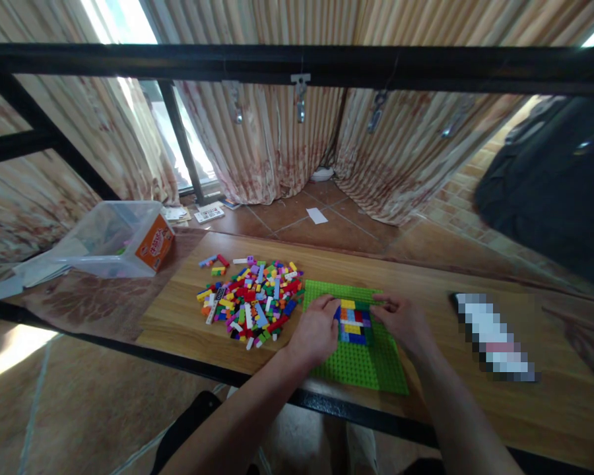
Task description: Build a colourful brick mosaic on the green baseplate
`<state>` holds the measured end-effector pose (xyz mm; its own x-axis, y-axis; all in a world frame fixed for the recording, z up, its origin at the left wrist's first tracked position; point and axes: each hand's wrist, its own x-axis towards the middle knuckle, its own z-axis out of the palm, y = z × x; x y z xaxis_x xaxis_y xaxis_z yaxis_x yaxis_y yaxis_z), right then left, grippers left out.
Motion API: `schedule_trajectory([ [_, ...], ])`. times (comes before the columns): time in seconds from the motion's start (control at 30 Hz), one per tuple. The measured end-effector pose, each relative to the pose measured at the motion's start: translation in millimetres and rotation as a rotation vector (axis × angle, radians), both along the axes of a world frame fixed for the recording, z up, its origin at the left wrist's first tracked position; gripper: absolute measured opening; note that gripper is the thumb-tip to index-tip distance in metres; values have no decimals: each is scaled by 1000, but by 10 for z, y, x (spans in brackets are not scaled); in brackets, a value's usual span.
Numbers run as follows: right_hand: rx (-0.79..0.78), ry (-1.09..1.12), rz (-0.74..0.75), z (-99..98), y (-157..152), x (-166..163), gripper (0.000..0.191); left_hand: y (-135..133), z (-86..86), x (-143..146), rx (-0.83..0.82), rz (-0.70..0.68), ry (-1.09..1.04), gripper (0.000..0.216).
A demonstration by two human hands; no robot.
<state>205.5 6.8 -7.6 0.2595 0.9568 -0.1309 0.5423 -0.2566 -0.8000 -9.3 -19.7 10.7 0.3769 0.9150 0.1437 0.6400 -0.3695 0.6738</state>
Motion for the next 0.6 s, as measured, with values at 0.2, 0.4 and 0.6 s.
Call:
schedule_trajectory([
  [0.2, 21, 89, -27, 40, -14, -22, 34, -26, 8, 15, 40, -26, 109, 43],
  [0.4, -12, 202, -54, 104, -2, -73, 31, -51, -2, 50, 56, -45, 218, 44],
  [0.6, -14, 222, -101, 126, 5, -110, 30, -38, -10, 84, 51, -82, 297, 46],
])
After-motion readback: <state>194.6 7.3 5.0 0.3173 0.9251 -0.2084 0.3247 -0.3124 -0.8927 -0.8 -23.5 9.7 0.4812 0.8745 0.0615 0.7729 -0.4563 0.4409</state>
